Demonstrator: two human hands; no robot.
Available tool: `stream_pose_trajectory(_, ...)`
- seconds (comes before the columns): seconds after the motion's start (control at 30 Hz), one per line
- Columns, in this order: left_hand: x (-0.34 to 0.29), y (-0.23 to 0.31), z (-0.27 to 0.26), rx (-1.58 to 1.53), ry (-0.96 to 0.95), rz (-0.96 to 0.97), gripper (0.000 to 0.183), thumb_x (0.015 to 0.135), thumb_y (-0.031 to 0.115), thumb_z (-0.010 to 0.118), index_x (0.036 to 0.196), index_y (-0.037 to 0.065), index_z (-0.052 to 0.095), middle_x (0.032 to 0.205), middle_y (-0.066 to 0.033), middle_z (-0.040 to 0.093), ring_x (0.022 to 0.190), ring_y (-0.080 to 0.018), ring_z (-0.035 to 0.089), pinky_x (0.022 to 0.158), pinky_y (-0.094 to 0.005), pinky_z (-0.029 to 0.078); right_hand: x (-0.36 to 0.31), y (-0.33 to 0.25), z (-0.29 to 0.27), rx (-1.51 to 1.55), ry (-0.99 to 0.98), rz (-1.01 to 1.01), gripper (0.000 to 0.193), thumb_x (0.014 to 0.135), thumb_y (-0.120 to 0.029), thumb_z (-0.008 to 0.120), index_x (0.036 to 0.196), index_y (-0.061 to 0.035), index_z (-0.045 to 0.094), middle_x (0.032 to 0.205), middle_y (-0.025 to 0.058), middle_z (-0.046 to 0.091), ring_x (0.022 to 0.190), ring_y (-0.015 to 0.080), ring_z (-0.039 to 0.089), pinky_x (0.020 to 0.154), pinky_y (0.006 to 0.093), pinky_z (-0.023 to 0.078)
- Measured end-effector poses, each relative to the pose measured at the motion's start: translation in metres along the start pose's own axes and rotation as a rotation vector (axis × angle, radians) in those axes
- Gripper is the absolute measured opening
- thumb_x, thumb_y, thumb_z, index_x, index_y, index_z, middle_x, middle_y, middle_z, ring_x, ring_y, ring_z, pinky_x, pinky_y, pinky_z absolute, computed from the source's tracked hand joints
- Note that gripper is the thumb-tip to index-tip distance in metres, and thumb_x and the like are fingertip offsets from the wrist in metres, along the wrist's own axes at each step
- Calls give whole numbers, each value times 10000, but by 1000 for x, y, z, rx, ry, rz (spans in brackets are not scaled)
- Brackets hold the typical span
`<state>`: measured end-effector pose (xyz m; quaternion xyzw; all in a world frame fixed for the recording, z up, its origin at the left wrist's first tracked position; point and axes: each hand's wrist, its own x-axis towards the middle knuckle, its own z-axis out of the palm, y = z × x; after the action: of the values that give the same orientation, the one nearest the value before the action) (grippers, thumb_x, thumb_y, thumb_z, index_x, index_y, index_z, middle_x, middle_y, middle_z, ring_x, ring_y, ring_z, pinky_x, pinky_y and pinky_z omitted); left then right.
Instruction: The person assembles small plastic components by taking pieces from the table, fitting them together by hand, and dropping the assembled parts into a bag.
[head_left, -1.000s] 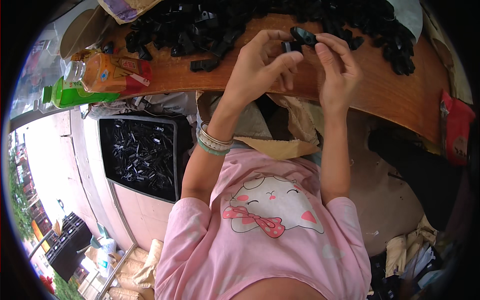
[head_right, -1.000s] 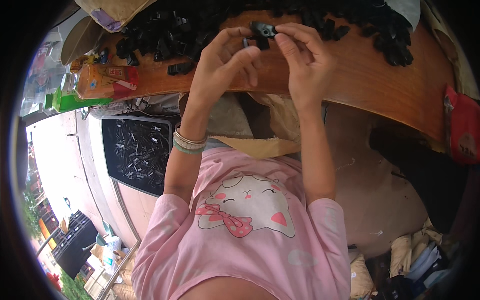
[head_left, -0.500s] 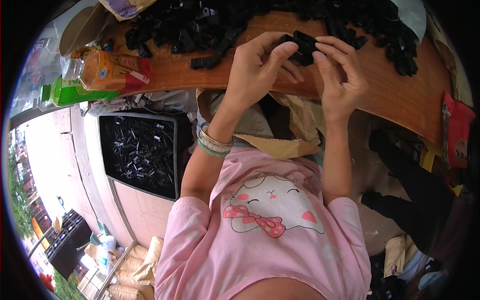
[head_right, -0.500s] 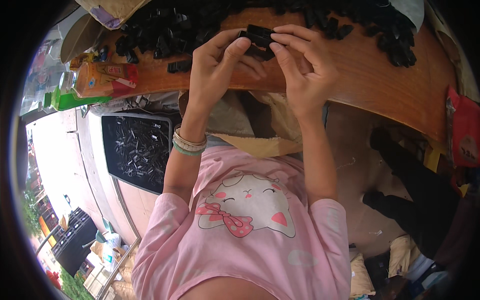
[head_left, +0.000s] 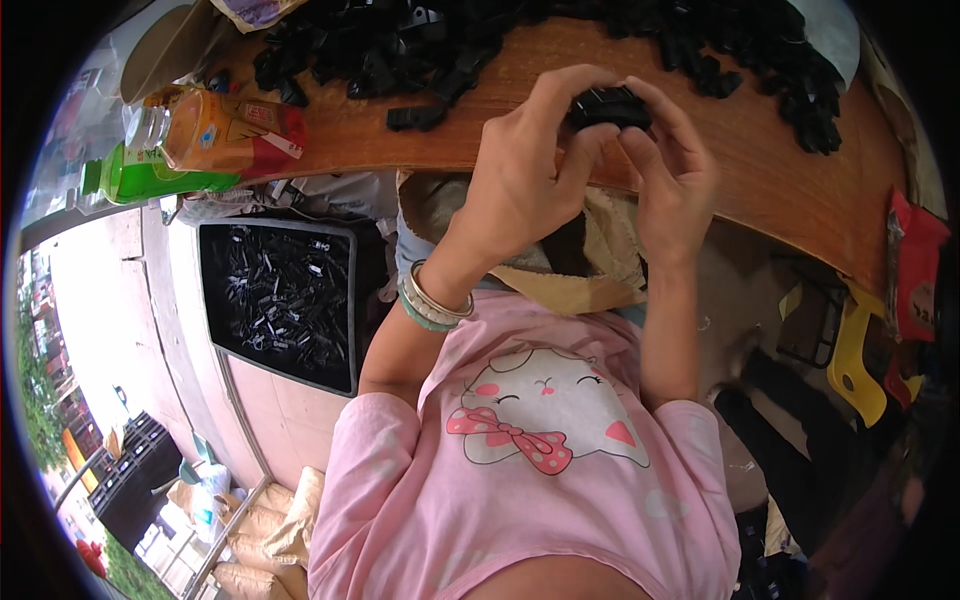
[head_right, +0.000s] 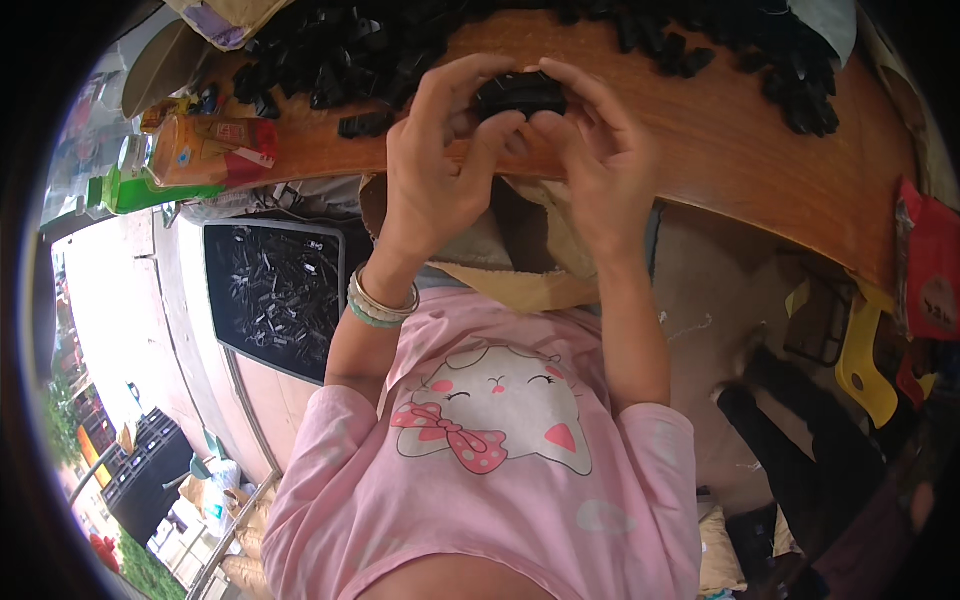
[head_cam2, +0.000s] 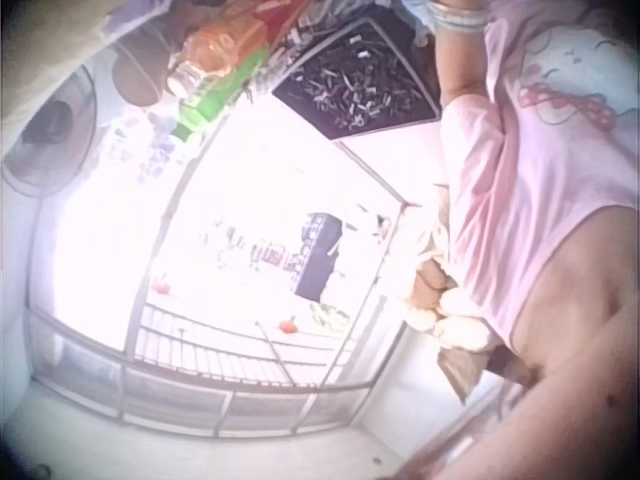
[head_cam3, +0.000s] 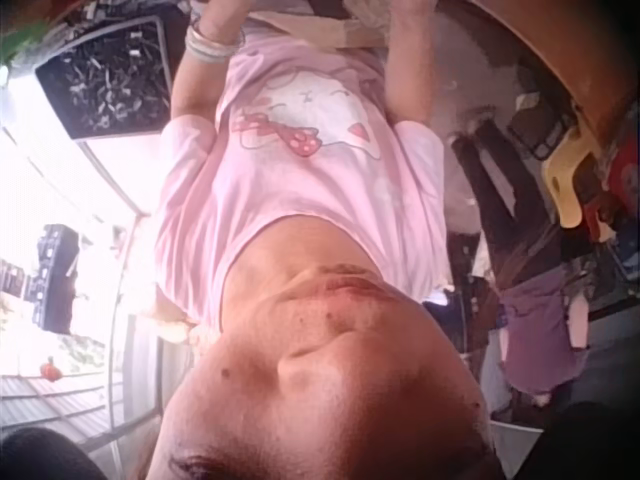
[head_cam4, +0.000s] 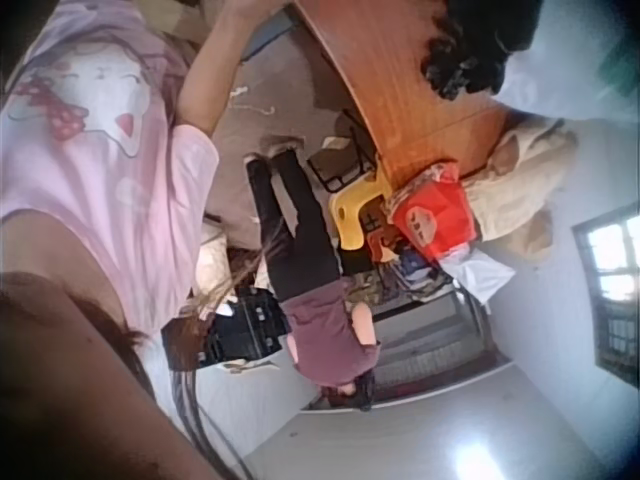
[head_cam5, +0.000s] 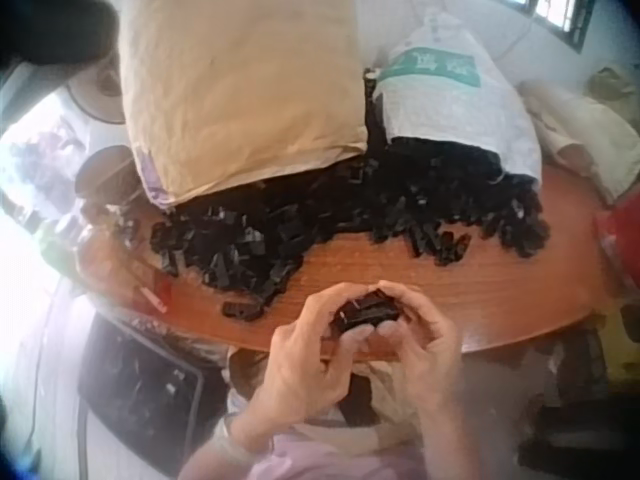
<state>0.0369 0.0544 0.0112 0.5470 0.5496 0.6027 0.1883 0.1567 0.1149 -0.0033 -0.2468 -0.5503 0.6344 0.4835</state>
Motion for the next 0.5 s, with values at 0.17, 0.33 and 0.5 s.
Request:
stream_pose_trajectory(0.17,-18,-7,-3,113,-15,35,355,798,-40,619,1125,5,490,1008,-127,634,701,-291,660,573,-322,528,-8,-4,-6,-54,-67,132,346,819,62,624,1162,25,593,1111,89,606,980,141,586,876,264,478)
stream_pose_trajectory(0.33,-34,-17,-3,77,27,4,351,793,-44,632,1110,5,489,965,-131,639,678,-280,662,557,-317,527,-13,-4,0,-82,-57,195,357,788,128,610,1131,27,620,1076,72,584,930,130,594,801,239,509)
stream_pose_trajectory(0.5,-43,-15,2,65,138,25,331,778,-28,674,1068,15,520,916,-128,639,642,-252,660,542,-297,524,-17,-4,6,-163,-55,81,317,779,130,622,1083,42,637,1053,77,581,907,119,591,783,229,515)
